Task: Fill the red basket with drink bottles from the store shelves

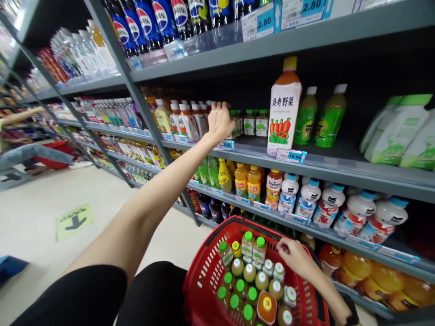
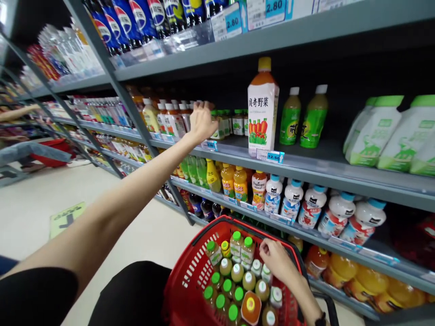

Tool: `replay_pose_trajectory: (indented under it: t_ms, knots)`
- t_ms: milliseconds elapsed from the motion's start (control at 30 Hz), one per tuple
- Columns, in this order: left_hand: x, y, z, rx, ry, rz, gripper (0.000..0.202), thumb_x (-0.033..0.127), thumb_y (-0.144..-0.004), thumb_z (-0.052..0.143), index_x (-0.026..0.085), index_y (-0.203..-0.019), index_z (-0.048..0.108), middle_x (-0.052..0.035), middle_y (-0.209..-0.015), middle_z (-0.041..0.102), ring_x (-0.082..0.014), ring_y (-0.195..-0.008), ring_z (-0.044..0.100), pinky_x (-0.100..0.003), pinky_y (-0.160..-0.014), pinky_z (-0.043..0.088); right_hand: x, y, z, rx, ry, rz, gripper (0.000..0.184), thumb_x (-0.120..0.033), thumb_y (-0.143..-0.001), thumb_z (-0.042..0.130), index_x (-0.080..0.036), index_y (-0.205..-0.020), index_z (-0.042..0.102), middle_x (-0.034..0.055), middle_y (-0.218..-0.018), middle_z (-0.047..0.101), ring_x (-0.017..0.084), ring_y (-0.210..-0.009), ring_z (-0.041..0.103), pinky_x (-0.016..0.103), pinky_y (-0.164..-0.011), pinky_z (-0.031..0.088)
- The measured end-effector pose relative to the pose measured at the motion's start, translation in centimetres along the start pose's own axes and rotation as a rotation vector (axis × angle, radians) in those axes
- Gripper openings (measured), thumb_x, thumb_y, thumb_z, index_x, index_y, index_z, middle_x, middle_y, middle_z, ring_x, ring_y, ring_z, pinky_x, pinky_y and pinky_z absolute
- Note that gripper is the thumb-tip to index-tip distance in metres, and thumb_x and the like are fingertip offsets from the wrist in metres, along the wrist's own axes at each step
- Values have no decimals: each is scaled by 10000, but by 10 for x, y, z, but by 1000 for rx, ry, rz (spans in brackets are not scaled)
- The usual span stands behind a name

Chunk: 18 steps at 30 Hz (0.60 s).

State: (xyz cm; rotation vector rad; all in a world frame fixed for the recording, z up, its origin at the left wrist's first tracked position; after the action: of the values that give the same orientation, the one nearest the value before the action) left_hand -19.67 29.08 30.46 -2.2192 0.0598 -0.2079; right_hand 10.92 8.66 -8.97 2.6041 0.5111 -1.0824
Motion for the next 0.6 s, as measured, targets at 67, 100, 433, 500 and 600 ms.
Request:
replay_pose_trajectory:
  t_ms: [67,100,433,500,600]
  knots:
    - [-1,-18,21,-105,-115,-33,661,372,-892,625,63,-1469,533,-259,-1489,571,-418,-1464,439,-536,-1203,382,-1,0,1,-4,14,0,188,-224,-911,511,-207,-902,698,56,-885,775,218,-835,713,305,-768,485]
    - [-3,-25,29,-142,-163,-78,765,412,-887,630,14,-1520,468,-290,-1538,524,-436,-1495,404,-551,-1228,341,-1,0,1,-7,21,6,191,-223,-915,508,-206,-906,699,57,-880,775,219,-833,715,304,-761,483]
    - [-16,-36,55,-225,-321,-100,943,485,-901,615,-24,-1631,303,-303,-1672,381,-470,-1606,223,-609,-1303,110,-3,3,4,-54,74,25,192,-208,-963,503,-223,-902,684,45,-887,786,207,-834,732,292,-767,474]
    - [-5,-41,62,-258,-316,7,920,442,-895,632,-42,-1616,330,-316,-1668,376,-466,-1600,234,-605,-1303,138,-4,2,7,-66,66,29,186,-199,-962,508,-227,-903,682,40,-896,787,202,-847,736,282,-774,478]
    - [23,-54,82,-353,-276,215,876,346,-886,627,-54,-1609,336,-334,-1686,328,-440,-1608,234,-580,-1287,242,-9,1,10,-91,65,43,187,-193,-961,511,-224,-908,687,43,-902,783,201,-855,732,275,-773,479]
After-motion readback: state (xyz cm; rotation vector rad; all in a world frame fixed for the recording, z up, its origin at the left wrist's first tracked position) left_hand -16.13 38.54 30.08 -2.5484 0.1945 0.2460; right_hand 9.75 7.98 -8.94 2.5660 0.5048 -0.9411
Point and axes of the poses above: each hand's wrist, its own y-axis away from the middle knuckle, its own z-axis out of the palm, x = y × z, the point moved 7 cm from there along -y, towards the middle knuckle
